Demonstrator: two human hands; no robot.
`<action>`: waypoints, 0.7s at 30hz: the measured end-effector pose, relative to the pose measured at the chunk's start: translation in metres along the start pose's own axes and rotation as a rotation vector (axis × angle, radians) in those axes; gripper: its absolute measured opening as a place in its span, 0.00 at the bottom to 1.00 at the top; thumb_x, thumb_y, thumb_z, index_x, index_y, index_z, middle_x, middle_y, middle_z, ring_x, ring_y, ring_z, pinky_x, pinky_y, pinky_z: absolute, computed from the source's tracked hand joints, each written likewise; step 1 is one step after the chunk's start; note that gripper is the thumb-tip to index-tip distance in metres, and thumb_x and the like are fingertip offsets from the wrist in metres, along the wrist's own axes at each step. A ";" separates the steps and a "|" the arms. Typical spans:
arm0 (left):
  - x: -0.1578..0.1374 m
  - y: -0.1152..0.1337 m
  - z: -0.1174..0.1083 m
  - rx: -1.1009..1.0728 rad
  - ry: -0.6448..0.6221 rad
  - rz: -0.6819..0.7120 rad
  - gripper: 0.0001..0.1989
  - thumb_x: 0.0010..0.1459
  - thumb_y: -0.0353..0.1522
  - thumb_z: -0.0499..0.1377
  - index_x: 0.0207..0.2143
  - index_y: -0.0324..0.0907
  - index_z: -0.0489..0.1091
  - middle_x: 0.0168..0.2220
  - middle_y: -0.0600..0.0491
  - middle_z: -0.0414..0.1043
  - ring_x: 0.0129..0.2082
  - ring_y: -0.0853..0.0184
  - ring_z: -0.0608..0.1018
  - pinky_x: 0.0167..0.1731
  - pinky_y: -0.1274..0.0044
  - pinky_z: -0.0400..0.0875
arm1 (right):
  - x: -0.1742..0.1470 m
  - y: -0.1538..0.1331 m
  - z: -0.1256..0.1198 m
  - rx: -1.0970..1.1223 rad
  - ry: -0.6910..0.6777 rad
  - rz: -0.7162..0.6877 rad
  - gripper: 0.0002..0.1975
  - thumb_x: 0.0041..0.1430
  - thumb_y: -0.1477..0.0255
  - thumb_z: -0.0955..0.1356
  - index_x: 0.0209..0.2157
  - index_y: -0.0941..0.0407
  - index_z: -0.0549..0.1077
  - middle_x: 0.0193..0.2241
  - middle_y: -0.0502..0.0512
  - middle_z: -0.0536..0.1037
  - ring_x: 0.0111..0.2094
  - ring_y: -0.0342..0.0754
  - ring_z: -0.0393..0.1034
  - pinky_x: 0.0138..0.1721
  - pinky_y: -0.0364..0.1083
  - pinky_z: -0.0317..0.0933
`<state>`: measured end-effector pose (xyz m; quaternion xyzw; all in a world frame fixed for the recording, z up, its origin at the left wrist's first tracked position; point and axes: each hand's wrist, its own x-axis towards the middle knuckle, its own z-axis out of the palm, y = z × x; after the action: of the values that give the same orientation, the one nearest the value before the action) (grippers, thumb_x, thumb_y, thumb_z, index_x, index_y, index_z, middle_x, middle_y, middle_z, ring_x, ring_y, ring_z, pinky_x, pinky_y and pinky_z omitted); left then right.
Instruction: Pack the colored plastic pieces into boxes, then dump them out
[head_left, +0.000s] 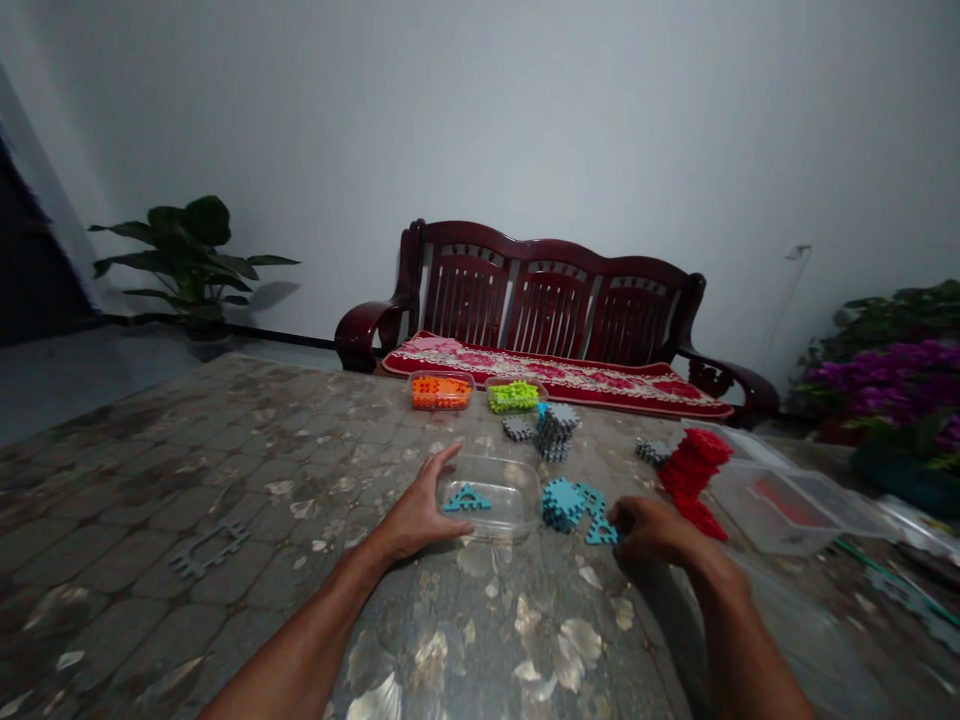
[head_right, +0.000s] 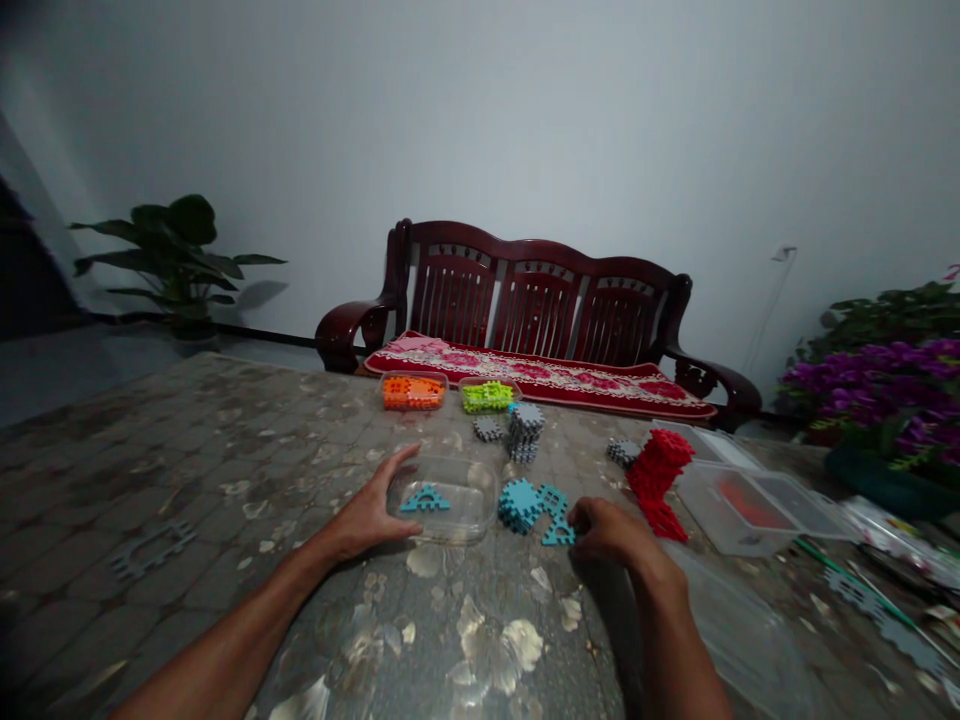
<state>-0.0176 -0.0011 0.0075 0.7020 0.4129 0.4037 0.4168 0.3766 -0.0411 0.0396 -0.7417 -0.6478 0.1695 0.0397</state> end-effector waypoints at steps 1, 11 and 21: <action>0.000 0.001 0.000 0.000 0.002 0.000 0.54 0.39 0.30 0.71 0.68 0.45 0.51 0.68 0.43 0.53 0.64 0.51 0.67 0.65 0.60 0.60 | -0.003 -0.004 -0.001 -0.020 -0.030 0.010 0.18 0.37 0.74 0.73 0.35 0.52 0.79 0.32 0.49 0.82 0.33 0.47 0.75 0.29 0.41 0.58; -0.001 0.006 0.000 0.046 0.011 0.000 0.54 0.39 0.27 0.71 0.68 0.44 0.52 0.68 0.42 0.54 0.64 0.51 0.66 0.66 0.60 0.59 | -0.015 -0.001 -0.017 0.006 0.020 0.063 0.06 0.38 0.76 0.71 0.24 0.54 0.76 0.27 0.56 0.80 0.30 0.52 0.73 0.27 0.45 0.58; 0.000 0.004 -0.001 0.052 0.015 0.018 0.54 0.39 0.28 0.73 0.68 0.45 0.53 0.67 0.43 0.55 0.65 0.50 0.65 0.66 0.59 0.58 | -0.010 -0.087 -0.051 0.095 0.151 -0.288 0.09 0.49 0.74 0.66 0.34 0.55 0.77 0.30 0.51 0.81 0.32 0.47 0.72 0.33 0.43 0.59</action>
<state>-0.0174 -0.0025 0.0112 0.7132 0.4201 0.4017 0.3918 0.3085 -0.0293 0.1135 -0.6491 -0.7337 0.1364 0.1473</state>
